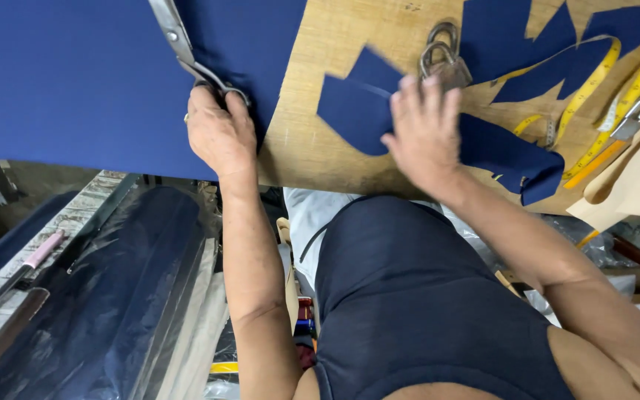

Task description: The person uses large shears to cut a piece of blue fabric laid out on a wooden table. They repeatedly cut strips and shapes from the fabric, occasionally using a measuring tape and chalk to mark lines before cutting.

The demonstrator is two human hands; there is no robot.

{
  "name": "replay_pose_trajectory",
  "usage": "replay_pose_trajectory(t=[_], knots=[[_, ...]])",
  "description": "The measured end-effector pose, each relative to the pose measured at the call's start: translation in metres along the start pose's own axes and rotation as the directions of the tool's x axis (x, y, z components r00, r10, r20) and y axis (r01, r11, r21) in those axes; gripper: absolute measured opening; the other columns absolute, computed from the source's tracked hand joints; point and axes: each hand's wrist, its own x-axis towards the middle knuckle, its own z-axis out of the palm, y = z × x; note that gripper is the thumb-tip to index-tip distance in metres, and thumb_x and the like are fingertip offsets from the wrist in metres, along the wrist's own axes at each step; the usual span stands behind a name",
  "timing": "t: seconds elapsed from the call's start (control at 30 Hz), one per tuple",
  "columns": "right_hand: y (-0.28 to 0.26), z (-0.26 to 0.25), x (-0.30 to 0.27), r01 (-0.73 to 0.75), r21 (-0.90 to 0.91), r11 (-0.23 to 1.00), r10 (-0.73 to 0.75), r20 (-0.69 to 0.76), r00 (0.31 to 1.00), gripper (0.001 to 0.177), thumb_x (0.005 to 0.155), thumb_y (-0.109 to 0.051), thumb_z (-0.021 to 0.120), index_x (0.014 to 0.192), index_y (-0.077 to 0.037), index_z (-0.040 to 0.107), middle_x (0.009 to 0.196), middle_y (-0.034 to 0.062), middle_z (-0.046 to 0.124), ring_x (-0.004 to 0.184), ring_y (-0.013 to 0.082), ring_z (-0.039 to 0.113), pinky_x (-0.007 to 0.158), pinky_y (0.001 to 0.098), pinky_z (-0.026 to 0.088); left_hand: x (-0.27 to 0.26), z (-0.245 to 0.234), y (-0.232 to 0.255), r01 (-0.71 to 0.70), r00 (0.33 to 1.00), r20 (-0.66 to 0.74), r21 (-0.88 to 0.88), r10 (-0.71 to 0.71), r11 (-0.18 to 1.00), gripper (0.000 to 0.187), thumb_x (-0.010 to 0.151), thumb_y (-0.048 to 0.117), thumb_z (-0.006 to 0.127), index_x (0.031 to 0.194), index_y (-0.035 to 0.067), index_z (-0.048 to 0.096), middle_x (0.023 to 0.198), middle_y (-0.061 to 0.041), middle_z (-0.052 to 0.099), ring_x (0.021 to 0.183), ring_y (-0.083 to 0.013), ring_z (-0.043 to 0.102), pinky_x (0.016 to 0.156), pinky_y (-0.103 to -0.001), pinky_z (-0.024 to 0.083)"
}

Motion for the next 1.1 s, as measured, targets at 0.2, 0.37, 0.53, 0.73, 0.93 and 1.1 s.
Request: replay_pose_trajectory(t=[0.2,0.37,0.53,0.73,0.93,1.1], knots=[[0.006,0.001,-0.015,0.115,0.363,0.925,-0.067,-0.142,0.988,0.047,0.087,-0.032,0.081,0.123,-0.003,0.072,0.136,0.0235,0.062,0.133,0.0463,0.049,0.112,0.0634,0.029,-0.001,0.01,-0.009,-0.039,0.999,-0.034,0.096,0.042,0.995,0.024,0.087,0.038,0.068,0.091,0.018,0.054,0.08,-0.004,0.06,0.076,-0.0327,0.069,0.068,-0.041,0.057],[0.041,-0.014,0.005,-0.287,0.276,0.917,0.313,-0.054,0.948,0.086,0.087,-0.037,0.093,0.142,0.007,0.045,0.141,0.0304,0.048,0.128,0.0482,0.049,0.106,0.0572,0.041,-0.002,-0.012,0.013,-0.052,0.999,-0.013,-0.027,0.052,0.998,0.015,0.09,0.025,0.061,0.093,0.011,0.06,0.088,-0.014,0.067,0.082,-0.0404,0.063,0.073,-0.05,0.049],[0.038,-0.019,0.027,-0.299,0.28,0.912,0.323,-0.041,0.946,0.079,0.091,-0.025,0.087,0.144,0.011,0.042,0.128,0.034,0.054,0.117,0.0521,0.055,0.103,0.0547,0.044,0.0,-0.011,0.012,0.022,0.999,0.041,-0.076,-0.019,0.997,0.019,0.092,0.03,0.058,0.098,0.013,0.06,0.091,-0.012,0.067,0.078,-0.038,0.065,0.068,-0.051,0.051],[0.031,-0.008,0.038,-0.204,0.337,0.919,0.252,-0.103,0.962,0.071,0.082,-0.009,0.081,0.141,0.01,0.047,0.134,0.0354,0.052,0.118,0.0554,0.052,0.104,0.0591,0.043,0.002,-0.019,0.014,0.158,0.982,0.129,-0.148,-0.14,0.976,0.022,0.092,0.032,0.057,0.098,0.011,0.057,0.092,-0.013,0.068,0.079,-0.041,0.064,0.071,-0.052,0.051],[-0.011,-0.06,0.14,0.084,0.524,0.847,-0.063,-0.058,0.996,0.072,0.089,-0.008,0.068,0.152,0.008,0.038,0.142,0.0345,0.049,0.132,0.052,0.045,0.113,0.0579,0.036,0.004,-0.022,0.016,0.304,0.948,0.175,-0.257,-0.265,0.917,0.021,0.091,0.03,0.054,0.081,0.012,0.047,0.076,-0.006,0.061,0.068,-0.0339,0.058,0.07,-0.047,0.049],[-0.079,-0.072,0.263,0.408,0.456,0.791,-0.352,-0.207,0.913,0.059,0.09,-0.005,0.075,0.14,0.005,0.043,0.132,0.031,0.05,0.117,0.0515,0.049,0.1,0.0578,0.042,0.004,-0.028,0.017,0.318,0.948,0.137,-0.33,-0.288,0.889,0.021,0.09,0.029,0.055,0.082,0.011,0.049,0.078,-0.011,0.063,0.075,-0.0407,0.06,0.077,-0.051,0.047]])
